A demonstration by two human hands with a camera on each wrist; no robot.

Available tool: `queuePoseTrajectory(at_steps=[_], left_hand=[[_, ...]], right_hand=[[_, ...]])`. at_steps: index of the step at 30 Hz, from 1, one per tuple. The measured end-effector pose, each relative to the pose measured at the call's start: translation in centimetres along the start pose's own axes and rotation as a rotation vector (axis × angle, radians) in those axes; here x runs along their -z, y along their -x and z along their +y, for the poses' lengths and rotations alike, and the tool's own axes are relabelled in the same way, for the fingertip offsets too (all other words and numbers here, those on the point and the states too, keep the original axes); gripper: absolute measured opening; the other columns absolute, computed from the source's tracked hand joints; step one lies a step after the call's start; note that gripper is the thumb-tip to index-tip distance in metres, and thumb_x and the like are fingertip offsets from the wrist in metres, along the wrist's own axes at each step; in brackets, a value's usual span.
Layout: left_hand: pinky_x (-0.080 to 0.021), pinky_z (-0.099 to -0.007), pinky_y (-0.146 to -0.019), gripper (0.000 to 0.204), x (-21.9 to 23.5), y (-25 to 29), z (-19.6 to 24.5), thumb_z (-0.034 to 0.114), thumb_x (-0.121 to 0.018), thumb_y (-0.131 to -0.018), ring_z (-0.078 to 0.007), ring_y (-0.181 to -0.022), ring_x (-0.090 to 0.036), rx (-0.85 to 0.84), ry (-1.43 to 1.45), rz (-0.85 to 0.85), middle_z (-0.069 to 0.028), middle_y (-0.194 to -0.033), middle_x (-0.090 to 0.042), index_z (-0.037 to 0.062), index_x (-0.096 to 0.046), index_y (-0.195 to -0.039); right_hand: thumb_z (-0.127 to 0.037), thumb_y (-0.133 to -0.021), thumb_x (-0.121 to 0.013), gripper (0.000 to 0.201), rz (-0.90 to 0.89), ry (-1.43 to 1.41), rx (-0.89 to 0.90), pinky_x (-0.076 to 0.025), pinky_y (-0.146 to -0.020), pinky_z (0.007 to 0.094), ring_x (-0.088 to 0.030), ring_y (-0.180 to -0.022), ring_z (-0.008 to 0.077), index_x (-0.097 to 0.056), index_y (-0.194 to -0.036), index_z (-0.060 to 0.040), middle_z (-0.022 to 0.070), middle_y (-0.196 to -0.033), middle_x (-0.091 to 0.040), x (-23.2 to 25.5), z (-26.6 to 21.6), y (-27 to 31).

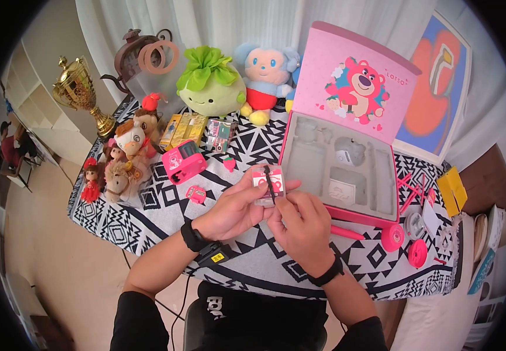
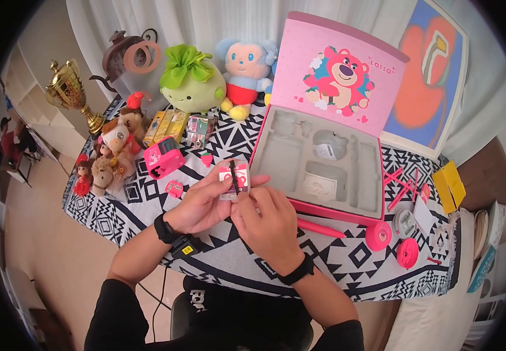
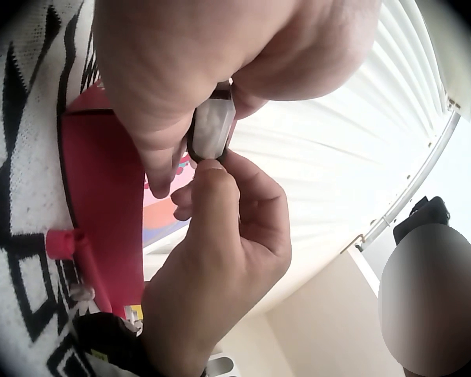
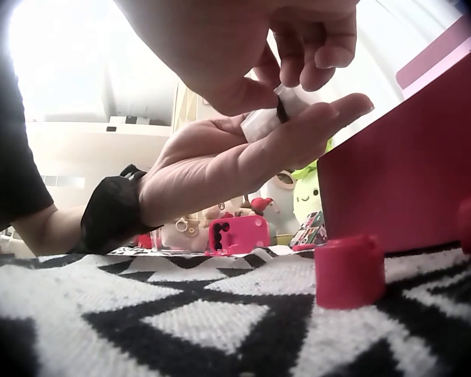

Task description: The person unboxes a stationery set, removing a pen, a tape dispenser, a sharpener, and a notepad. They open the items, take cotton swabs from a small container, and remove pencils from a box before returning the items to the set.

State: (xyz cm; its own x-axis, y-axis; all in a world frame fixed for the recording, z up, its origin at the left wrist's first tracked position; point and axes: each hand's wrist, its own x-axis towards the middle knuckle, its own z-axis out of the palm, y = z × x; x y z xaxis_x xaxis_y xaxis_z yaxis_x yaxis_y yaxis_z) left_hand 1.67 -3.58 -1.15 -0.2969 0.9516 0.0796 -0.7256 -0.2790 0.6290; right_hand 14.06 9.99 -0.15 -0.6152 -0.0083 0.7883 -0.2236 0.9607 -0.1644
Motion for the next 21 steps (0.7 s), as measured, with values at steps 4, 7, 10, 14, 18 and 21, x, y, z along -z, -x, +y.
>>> queuePoseTrajectory(at_steps=[4,7,10,14,18,21], left_hand=[[-0.047,-0.0504,-0.115,0.043,0.0,0.1,0.3,0.022,-0.045,-0.113,-0.0357,-0.146,-0.046,0.012,0.014,-0.001,-0.0287,-0.160,-0.040,0.0136,-0.034,-0.154],[-0.050,-0.0485,-0.113,0.049,-0.2,0.1,0.8,0.019,-0.048,-0.112,-0.0356,-0.143,-0.050,-0.006,-0.083,0.020,-0.0264,-0.157,-0.044,0.0125,-0.031,-0.157],[-0.049,-0.0480,-0.114,0.054,-0.3,0.9,2.0,0.016,-0.052,-0.110,-0.0353,-0.140,-0.054,0.143,-0.178,-0.010,-0.0245,-0.154,-0.048,0.0093,-0.030,-0.159],[-0.053,-0.0468,-0.107,0.054,1.1,1.3,0.9,0.008,-0.054,-0.107,-0.0331,-0.129,-0.064,0.248,-0.311,-0.032,-0.0226,-0.142,-0.060,0.0037,-0.035,-0.157],[-0.055,-0.0493,-0.104,0.055,2.9,1.2,1.4,0.008,-0.051,-0.107,-0.0347,-0.126,-0.065,0.251,-0.233,-0.132,-0.0198,-0.144,-0.059,0.0089,-0.032,-0.159],[-0.054,-0.0516,-0.104,0.056,2.6,0.9,3.4,0.022,-0.050,-0.110,-0.0368,-0.127,-0.064,0.210,-0.101,-0.117,-0.0233,-0.146,-0.057,0.0096,-0.031,-0.160]], right_hand=[[-0.007,-0.073,-0.080,0.028,0.022,0.017,0.011,-0.054,-0.066,0.0377,-0.067,-0.083,0.0258,-0.070,-0.098,0.0001,0.0080,-0.096,-0.064,0.1,0.4,0.4],[-0.004,-0.073,-0.079,0.025,0.074,0.032,-0.008,-0.055,-0.065,0.0370,-0.068,-0.079,0.0256,-0.069,-0.096,-0.0002,0.0085,-0.094,-0.068,0.6,1.0,0.2],[0.001,-0.074,-0.076,0.020,0.124,-0.069,-0.192,-0.055,-0.063,0.0350,-0.068,-0.071,0.0246,-0.069,-0.093,-0.0012,0.0090,-0.088,-0.068,1.5,2.1,-0.3],[0.005,-0.079,-0.073,0.016,0.130,-0.290,-0.419,-0.053,-0.060,0.0298,-0.066,-0.066,0.0194,-0.070,-0.093,-0.0017,0.0097,-0.084,-0.068,2.7,2.8,-1.0],[0.002,-0.083,-0.074,0.018,0.000,-0.512,-0.438,-0.052,-0.061,0.0287,-0.066,-0.070,0.0170,-0.070,-0.101,-0.0009,0.0092,-0.090,-0.069,2.0,2.8,-0.4],[0.000,-0.085,-0.074,0.023,-0.012,-0.478,-0.448,-0.051,-0.064,0.0298,-0.065,-0.073,0.0174,-0.069,-0.107,-0.0010,0.0093,-0.095,-0.069,2.6,3.0,-0.7]])
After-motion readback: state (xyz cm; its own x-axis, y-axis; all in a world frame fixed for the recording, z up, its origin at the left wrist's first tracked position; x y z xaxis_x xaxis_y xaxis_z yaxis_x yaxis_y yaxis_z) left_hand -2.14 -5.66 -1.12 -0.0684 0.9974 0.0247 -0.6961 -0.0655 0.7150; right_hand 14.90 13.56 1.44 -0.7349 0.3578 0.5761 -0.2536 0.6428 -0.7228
